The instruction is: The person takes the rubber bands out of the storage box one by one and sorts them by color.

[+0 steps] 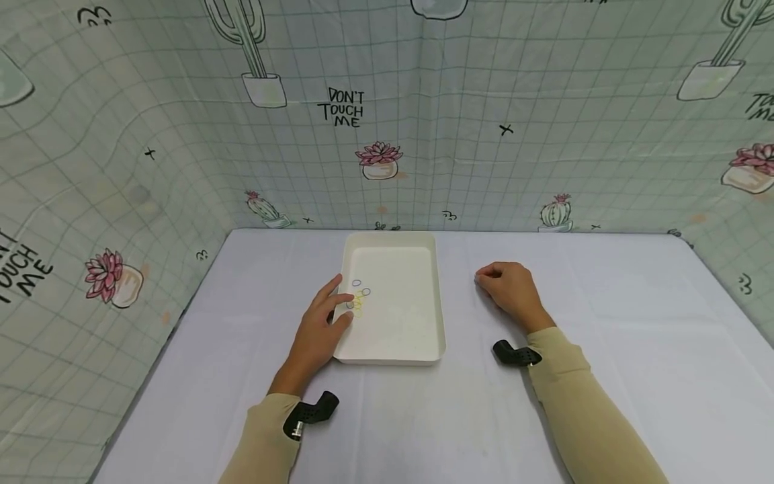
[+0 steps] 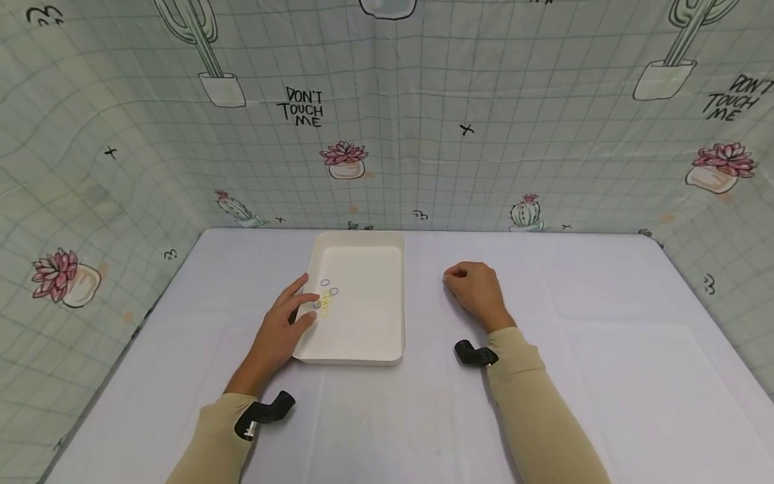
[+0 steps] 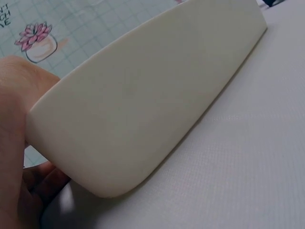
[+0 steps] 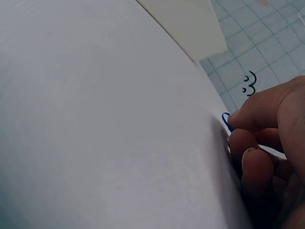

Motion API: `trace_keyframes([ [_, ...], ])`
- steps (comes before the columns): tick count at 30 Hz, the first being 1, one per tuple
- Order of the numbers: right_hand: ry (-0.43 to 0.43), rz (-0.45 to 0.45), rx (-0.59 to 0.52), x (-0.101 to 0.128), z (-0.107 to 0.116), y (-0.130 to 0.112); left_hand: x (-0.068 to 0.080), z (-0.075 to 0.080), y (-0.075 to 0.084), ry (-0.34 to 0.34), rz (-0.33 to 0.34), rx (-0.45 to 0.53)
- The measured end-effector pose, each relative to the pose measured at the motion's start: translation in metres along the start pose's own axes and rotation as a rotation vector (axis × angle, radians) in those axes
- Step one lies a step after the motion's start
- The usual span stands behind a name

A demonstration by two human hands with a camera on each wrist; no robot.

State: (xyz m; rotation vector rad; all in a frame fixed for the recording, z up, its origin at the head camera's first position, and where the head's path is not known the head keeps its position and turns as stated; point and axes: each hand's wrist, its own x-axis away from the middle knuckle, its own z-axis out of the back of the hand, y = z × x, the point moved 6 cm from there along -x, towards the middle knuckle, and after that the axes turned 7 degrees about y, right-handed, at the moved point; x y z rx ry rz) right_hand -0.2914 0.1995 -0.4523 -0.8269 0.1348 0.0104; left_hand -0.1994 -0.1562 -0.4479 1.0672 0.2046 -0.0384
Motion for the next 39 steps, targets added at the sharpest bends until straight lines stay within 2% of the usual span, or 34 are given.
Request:
trace_keyframes([
  [11, 0.033, 0.01, 0.072, -0.004, 0.0, -0.008, -0.002, 0.003, 0.0, 0.005, 0.004, -0.002],
  [18, 0.038, 0.001, 0.06, -0.004, 0.001, -0.01, -0.005, 0.004, 0.0, 0.005, -0.009, -0.003],
  [23, 0.018, -0.04, -0.007, -0.003, 0.002, -0.005, -0.005, 0.004, 0.001, 0.01, -0.015, 0.003],
  [30, 0.001, -0.146, -0.198, 0.004, 0.005, 0.009, -0.002, 0.001, 0.003, 0.003, -0.011, -0.001],
  [39, -0.005, -0.157, -0.306, 0.009, 0.006, 0.006, 0.001, 0.002, 0.002, -0.001, -0.004, -0.006],
])
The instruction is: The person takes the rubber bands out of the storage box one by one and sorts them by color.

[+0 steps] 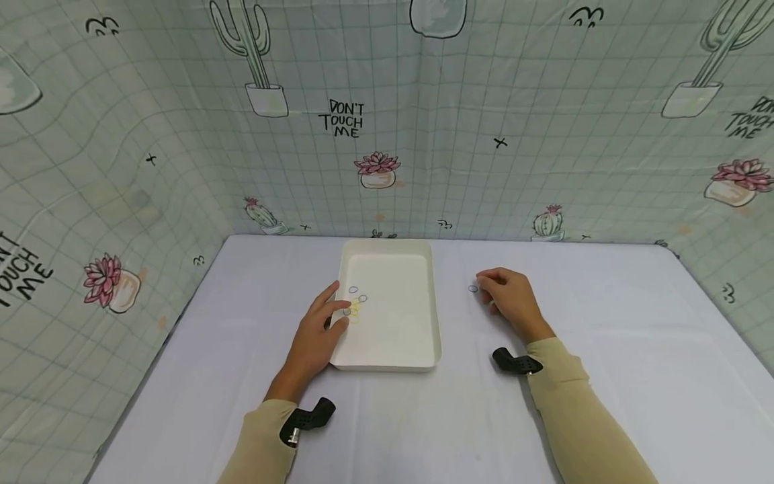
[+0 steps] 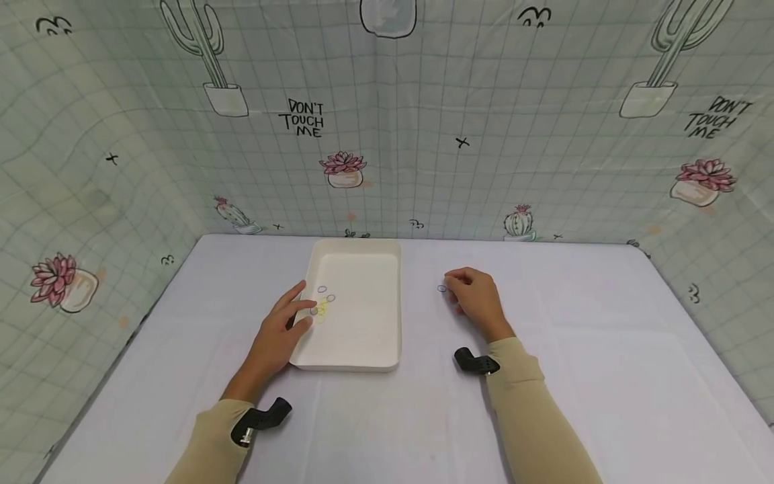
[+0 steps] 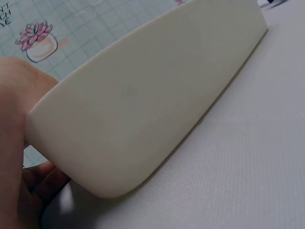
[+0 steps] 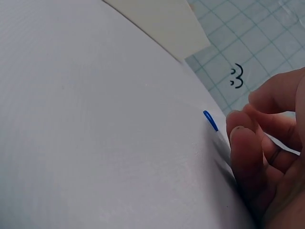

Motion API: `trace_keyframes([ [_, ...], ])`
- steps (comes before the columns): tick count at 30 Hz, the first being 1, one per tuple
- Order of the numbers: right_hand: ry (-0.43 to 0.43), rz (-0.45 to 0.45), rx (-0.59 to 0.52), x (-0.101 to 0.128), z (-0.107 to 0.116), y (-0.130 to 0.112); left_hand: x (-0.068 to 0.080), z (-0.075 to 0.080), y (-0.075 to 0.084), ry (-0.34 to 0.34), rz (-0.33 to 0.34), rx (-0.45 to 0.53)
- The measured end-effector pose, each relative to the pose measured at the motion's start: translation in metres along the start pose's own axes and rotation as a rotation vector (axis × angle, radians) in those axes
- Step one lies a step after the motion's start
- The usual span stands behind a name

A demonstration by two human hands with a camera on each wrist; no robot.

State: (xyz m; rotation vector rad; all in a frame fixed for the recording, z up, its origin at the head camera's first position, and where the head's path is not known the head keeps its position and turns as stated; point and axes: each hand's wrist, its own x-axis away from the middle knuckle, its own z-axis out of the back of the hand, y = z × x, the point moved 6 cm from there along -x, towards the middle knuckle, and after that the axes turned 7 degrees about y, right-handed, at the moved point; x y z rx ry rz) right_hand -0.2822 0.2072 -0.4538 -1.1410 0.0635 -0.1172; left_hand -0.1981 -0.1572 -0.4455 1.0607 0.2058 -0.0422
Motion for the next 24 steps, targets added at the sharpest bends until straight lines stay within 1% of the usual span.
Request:
trace_keyframes([
  [9, -0.01, -0.014, -0.055, 0.001, 0.0, 0.0, 0.0, 0.0, 0.002, 0.007, 0.007, -0.007],
  [14, -0.024, 0.001, -0.077, 0.0, -0.005, -0.004, 0.001, 0.002, 0.001, 0.016, 0.008, -0.003],
  [19, -0.02, 0.004, -0.108, 0.0, -0.009, -0.008, -0.002, 0.0, 0.0, 0.011, -0.009, 0.003],
  [24, -0.051, 0.004, -0.128, 0.0, -0.017, -0.011, 0.0, 0.0, 0.0, 0.006, 0.004, 0.004],
])
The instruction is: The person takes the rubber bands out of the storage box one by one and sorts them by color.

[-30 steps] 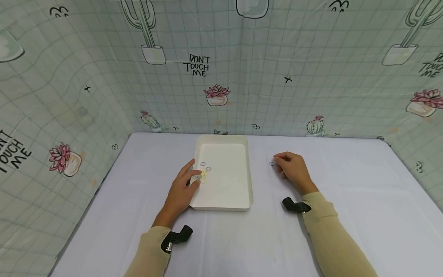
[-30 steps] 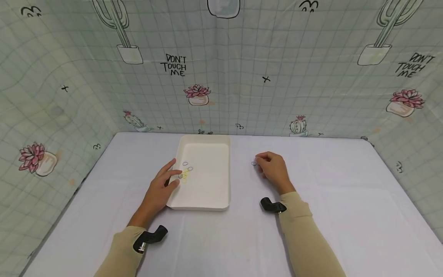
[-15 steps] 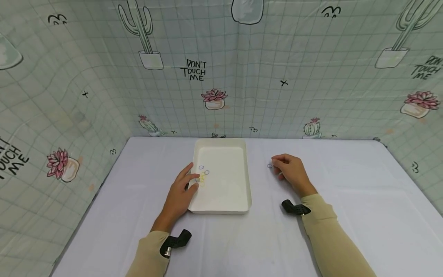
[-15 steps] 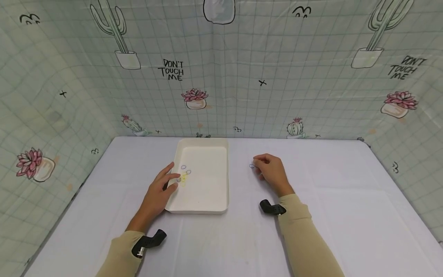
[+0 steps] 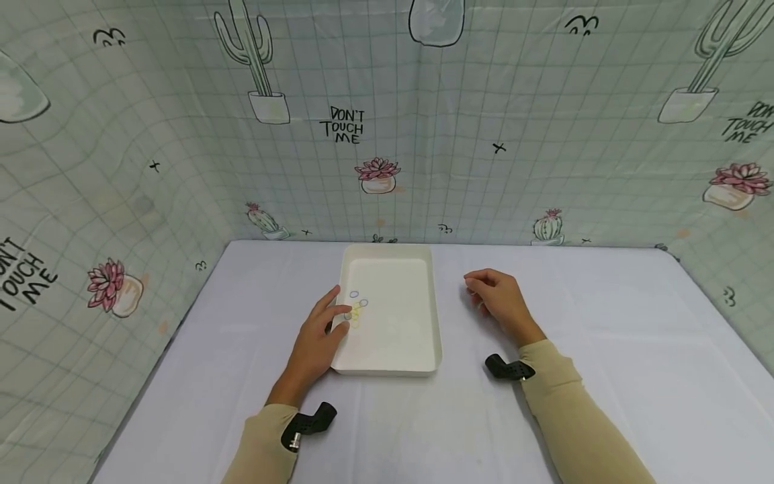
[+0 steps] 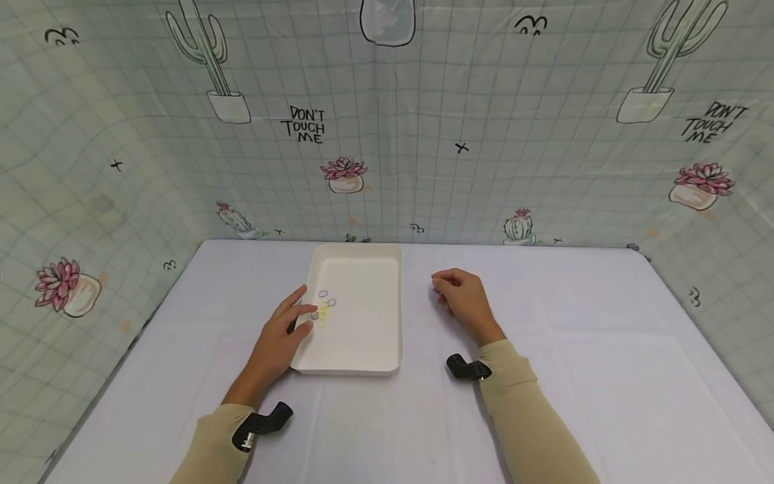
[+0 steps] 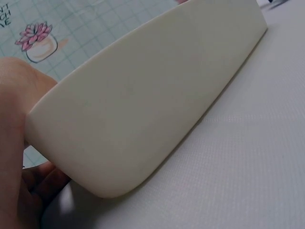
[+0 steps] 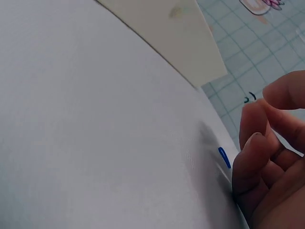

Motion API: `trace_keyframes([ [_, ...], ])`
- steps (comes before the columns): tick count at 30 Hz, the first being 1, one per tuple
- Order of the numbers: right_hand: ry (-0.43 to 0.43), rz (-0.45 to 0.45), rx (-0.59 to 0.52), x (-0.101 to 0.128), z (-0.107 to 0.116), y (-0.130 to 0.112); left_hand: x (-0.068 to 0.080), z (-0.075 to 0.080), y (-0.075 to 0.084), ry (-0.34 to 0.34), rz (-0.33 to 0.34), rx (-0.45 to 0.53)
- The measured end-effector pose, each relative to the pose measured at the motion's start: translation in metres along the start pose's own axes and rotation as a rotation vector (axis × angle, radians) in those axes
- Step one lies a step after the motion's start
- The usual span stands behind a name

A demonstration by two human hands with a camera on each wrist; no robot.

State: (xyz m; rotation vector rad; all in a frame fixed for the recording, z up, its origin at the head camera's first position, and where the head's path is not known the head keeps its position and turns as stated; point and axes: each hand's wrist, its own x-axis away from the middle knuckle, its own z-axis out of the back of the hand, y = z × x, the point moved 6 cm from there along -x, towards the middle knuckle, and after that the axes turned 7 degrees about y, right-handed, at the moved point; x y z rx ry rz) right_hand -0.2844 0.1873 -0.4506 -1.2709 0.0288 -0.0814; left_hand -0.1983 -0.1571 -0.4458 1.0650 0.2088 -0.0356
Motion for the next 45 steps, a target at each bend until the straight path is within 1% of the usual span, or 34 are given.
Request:
trace_keyframes([
  [6, 0.002, 0.016, -0.006, 0.0, -0.004, -0.005, 0.003, 0.001, 0.0, 0.009, 0.016, 0.014],
  [12, -0.011, 0.023, 0.005, 0.001, -0.012, -0.008, 0.005, 0.004, -0.005, 0.012, 0.018, -0.007],
  [16, -0.029, 0.022, -0.027, 0.001, -0.018, -0.01, 0.005, 0.005, -0.006, 0.009, 0.013, -0.014],
  [23, -0.053, 0.0, -0.089, 0.001, -0.026, -0.019, 0.002, 0.001, -0.001, 0.0, -0.003, -0.003],
  [30, -0.095, -0.017, -0.131, 0.005, -0.039, -0.027, 0.009, -0.002, -0.004, -0.003, 0.011, -0.009],
  [34, -0.115, -0.009, -0.14, 0.006, -0.048, -0.033, 0.01, -0.002, -0.004, -0.007, 0.002, -0.015],
  [39, -0.157, 0.002, -0.17, 0.002, -0.059, -0.044, 0.008, 0.0, -0.001, 0.001, 0.0, 0.0],
  [42, -0.164, 0.011, -0.202, -0.002, -0.062, -0.051, 0.004, 0.0, 0.0, 0.001, -0.01, -0.002],
  [45, -0.168, 0.002, -0.229, -0.005, -0.066, -0.058, 0.001, 0.001, 0.0, 0.003, -0.013, -0.011],
])
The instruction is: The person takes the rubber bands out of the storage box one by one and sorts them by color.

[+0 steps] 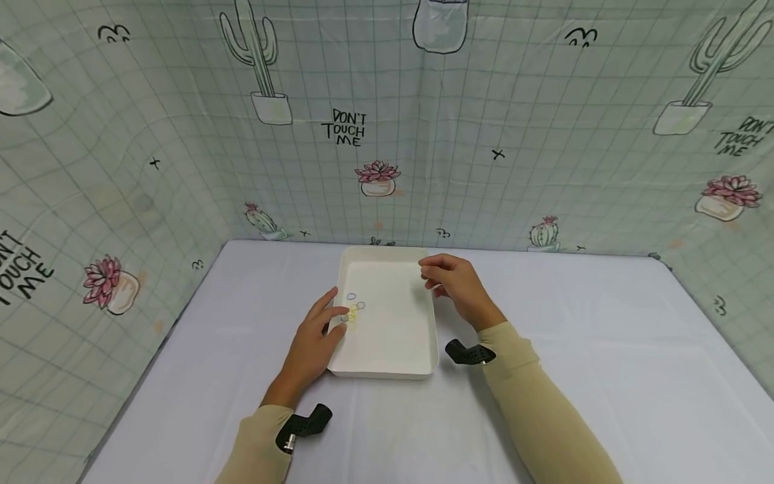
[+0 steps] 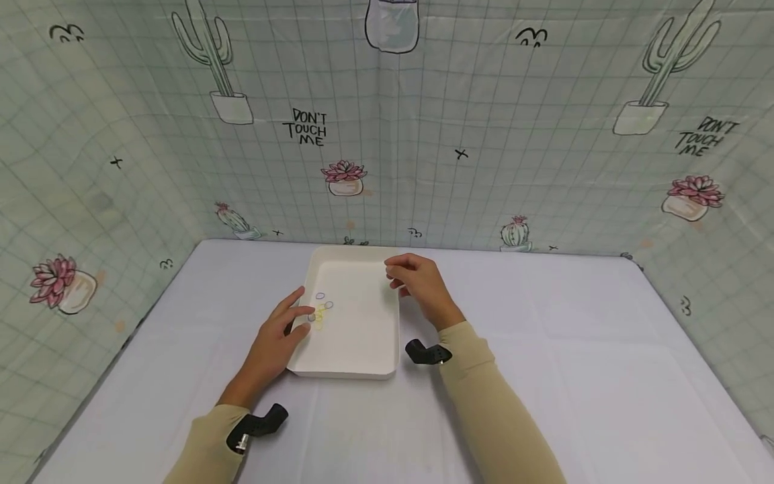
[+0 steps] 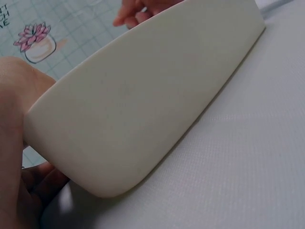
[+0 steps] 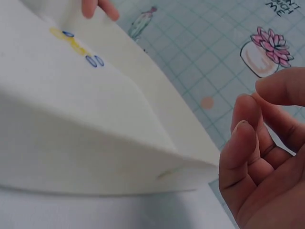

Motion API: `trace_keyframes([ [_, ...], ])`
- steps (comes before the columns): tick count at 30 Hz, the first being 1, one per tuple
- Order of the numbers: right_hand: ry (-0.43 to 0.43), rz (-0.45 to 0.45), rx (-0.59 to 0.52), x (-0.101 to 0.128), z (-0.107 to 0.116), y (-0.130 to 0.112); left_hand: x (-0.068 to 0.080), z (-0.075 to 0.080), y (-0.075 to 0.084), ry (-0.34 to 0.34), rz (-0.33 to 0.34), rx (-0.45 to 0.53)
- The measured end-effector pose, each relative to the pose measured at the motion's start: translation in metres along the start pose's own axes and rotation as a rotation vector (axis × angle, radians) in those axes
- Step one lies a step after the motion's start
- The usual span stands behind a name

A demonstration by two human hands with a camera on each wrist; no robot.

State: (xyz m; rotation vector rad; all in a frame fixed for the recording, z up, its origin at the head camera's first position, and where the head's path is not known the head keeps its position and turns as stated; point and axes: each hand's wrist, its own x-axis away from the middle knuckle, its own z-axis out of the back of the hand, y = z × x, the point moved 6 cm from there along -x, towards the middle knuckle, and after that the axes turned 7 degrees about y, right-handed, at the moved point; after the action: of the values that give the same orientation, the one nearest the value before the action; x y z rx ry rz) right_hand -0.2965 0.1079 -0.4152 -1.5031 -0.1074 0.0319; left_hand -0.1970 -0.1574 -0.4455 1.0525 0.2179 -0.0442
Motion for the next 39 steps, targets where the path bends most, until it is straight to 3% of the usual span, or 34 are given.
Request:
trace_keyframes([
  [15, -0.094, -0.083, 0.023, -0.015, -0.039, -0.008, -0.003, 0.0, -0.001, -0.007, 0.0, 0.019],
  [23, -0.195, -0.161, 0.183, -0.016, -0.072, 0.0, -0.003, 0.0, 0.0, 0.001, 0.002, -0.002],
  [27, -0.21, -0.201, 0.224, -0.017, -0.078, 0.008, -0.001, -0.004, 0.001, -0.001, 0.01, -0.009],
  [34, -0.213, -0.178, 0.216, -0.02, -0.086, 0.017, 0.0, -0.004, 0.002, 0.004, 0.019, -0.015],
  [39, -0.217, -0.118, 0.302, -0.021, -0.096, 0.021, 0.0, -0.001, -0.001, 0.003, 0.014, -0.012],
])
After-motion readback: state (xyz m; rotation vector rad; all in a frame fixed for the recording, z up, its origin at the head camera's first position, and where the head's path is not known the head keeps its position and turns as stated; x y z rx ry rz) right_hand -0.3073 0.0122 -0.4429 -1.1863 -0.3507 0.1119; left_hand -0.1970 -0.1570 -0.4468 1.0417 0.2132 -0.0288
